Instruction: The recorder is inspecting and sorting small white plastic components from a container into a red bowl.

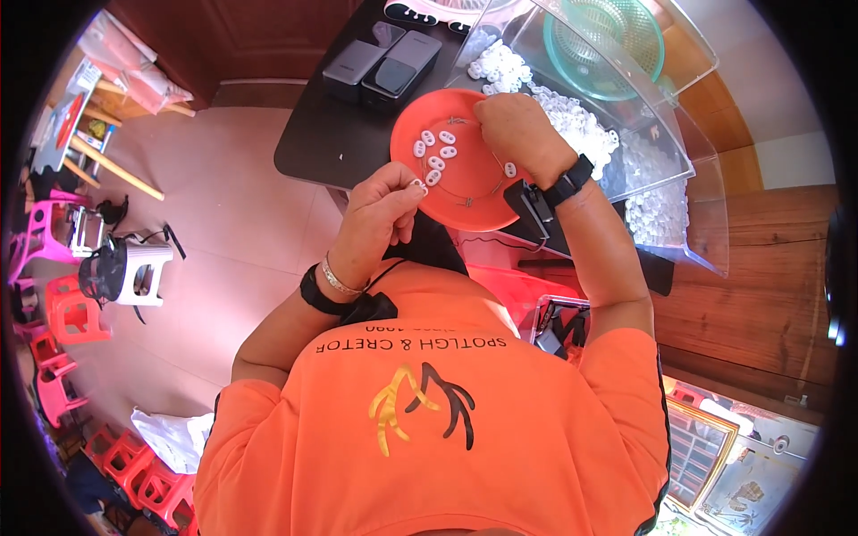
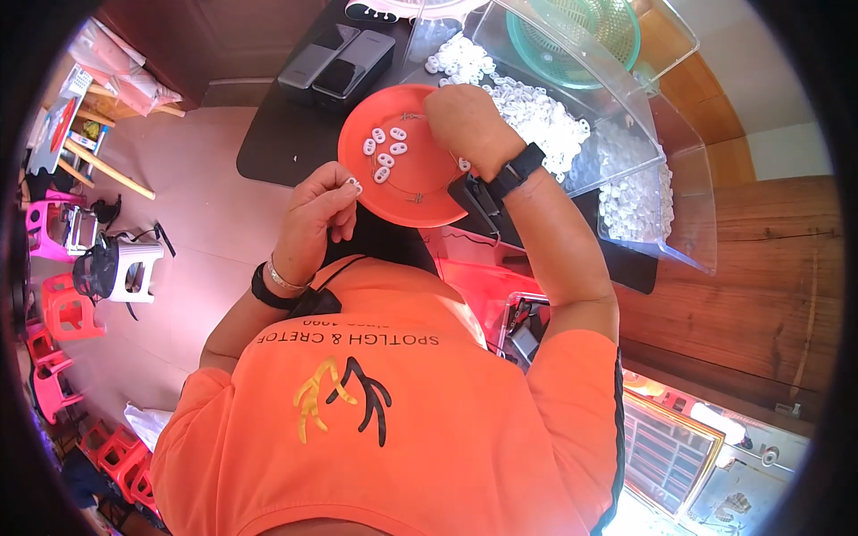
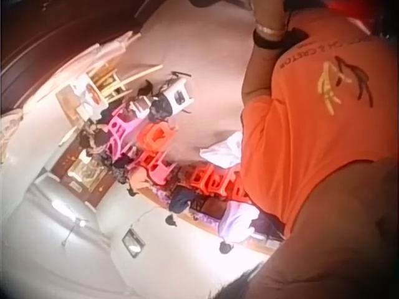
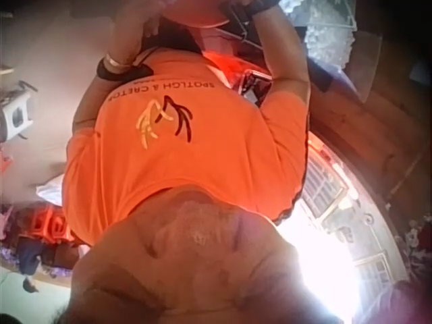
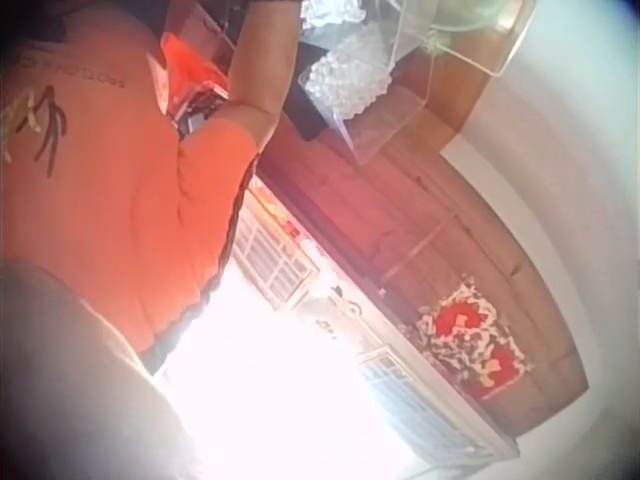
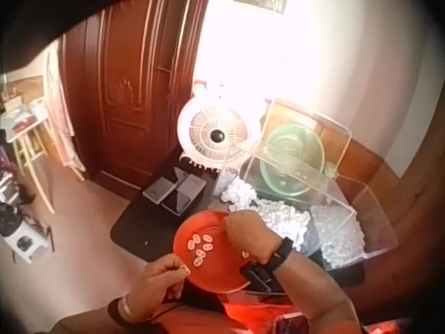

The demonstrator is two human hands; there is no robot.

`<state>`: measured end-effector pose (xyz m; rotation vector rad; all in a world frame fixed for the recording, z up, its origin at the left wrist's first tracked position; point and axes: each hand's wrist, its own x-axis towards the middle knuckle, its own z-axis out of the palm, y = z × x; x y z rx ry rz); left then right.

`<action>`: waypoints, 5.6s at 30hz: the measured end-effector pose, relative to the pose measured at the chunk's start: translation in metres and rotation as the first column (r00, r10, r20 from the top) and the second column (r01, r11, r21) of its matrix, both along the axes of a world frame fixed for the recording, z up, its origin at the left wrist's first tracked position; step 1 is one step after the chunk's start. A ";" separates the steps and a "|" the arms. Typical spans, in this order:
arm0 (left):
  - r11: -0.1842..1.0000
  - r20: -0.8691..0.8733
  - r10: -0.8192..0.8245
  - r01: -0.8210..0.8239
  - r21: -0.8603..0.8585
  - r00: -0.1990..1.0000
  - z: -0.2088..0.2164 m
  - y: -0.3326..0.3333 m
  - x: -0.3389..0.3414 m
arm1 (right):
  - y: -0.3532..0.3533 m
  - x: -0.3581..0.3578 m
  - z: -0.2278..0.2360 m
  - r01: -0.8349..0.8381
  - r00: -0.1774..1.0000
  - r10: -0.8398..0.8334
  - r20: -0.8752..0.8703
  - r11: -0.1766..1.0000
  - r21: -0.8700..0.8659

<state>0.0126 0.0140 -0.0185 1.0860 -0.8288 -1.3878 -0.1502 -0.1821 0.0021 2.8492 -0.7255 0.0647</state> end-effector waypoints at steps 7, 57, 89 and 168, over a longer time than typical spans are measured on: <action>1.000 -0.038 -0.008 0.008 -0.008 0.999 0.000 0.003 0.001 | 0.009 0.001 0.012 0.087 0.993 -0.092 0.079 0.994 0.059; 0.996 0.223 -0.027 0.045 -0.078 0.974 0.006 0.002 -0.027 | 0.129 -0.023 -0.001 -0.456 0.560 -0.642 0.524 0.290 0.841; 0.973 0.094 0.003 0.019 -0.230 0.996 0.003 0.005 -0.009 | 0.092 -0.008 0.018 -0.521 0.616 -0.668 0.417 0.051 0.852; 0.987 0.070 0.159 -0.156 -0.036 0.985 -0.002 -0.005 -0.036 | 0.135 -0.006 -0.009 -0.245 0.519 -0.285 0.806 0.854 0.459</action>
